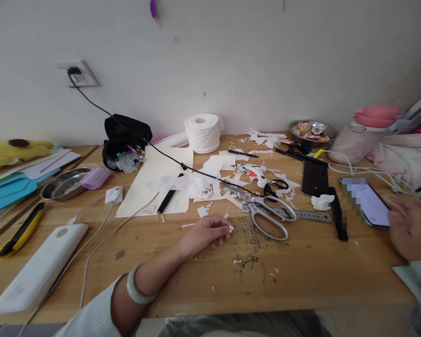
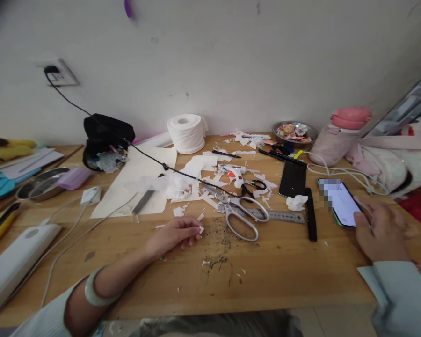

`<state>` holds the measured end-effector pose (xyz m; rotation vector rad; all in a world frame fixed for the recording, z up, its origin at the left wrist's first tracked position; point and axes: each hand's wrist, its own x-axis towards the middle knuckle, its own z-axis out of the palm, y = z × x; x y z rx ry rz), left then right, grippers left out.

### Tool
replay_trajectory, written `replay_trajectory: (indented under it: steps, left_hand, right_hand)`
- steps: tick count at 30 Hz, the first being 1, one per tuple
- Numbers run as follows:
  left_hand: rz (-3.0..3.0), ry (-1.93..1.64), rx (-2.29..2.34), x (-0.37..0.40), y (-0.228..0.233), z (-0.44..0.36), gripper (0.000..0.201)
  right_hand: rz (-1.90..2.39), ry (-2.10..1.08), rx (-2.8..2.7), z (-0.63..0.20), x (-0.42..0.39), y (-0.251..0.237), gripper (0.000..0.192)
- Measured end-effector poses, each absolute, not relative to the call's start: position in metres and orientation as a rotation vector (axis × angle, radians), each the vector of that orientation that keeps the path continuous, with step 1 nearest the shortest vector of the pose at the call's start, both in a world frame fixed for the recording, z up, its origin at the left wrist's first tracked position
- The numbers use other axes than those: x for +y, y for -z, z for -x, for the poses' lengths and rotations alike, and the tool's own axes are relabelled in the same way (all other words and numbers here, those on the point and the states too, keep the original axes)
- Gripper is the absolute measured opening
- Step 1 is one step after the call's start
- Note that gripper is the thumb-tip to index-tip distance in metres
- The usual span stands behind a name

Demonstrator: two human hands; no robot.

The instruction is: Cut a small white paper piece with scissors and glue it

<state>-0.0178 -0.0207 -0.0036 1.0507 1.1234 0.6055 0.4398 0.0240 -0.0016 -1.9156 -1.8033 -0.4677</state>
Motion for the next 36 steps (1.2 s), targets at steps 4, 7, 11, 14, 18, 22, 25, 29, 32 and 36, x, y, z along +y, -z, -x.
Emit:
replay_trajectory:
  steps: [4, 7, 11, 14, 18, 22, 25, 29, 32, 36]
  left_hand:
    - [-1.039, -0.619, 1.143, -0.021, 0.000, 0.017, 0.027]
    - [-1.048, -0.620, 1.152, -0.022, -0.003, 0.016, 0.025]
    - [-1.057, -0.602, 1.158, -0.022, -0.005, 0.016, 0.023]
    - [-1.071, -0.588, 1.159, -0.022, -0.005, 0.017, 0.023]
    - [-1.097, -0.575, 1.148, -0.022, -0.003, 0.018, 0.023]
    - [-1.082, -0.571, 1.155, -0.022, -0.004, 0.018, 0.023]
    - [-1.072, -0.580, 1.153, -0.022, -0.005, 0.017, 0.022]
    - [-1.070, -0.585, 1.148, -0.023, -0.005, 0.017, 0.023]
    - [-1.072, -0.585, 1.146, -0.023, -0.005, 0.018, 0.022]
    - [-1.082, -0.571, 1.148, -0.023, -0.005, 0.018, 0.022]
  right_hand:
    - [1.852, 0.454, -1.828, -0.447, 0.043, 0.004, 0.043]
    - [1.921, 0.390, -1.855, -0.452, 0.048, 0.011, 0.040]
    - [1.887, 0.399, -1.824, -0.454, 0.045, 0.015, 0.041]
    - [1.843, 0.463, -1.661, -0.453, 0.044, 0.015, 0.043]
    - [1.928, 0.379, -1.692, -0.452, 0.046, 0.016, 0.044]
    - [1.986, 0.339, -1.788, -0.448, 0.047, 0.014, 0.044]
    - [1.996, 0.273, -1.810, -0.449, 0.047, 0.013, 0.043]
    - [1.984, 0.377, -1.647, -0.454, 0.047, 0.014, 0.045]
    - [2.048, 0.353, -1.627, -0.456, 0.047, 0.014, 0.047]
    - [1.986, 0.329, -1.721, -0.452, 0.047, 0.012, 0.046]
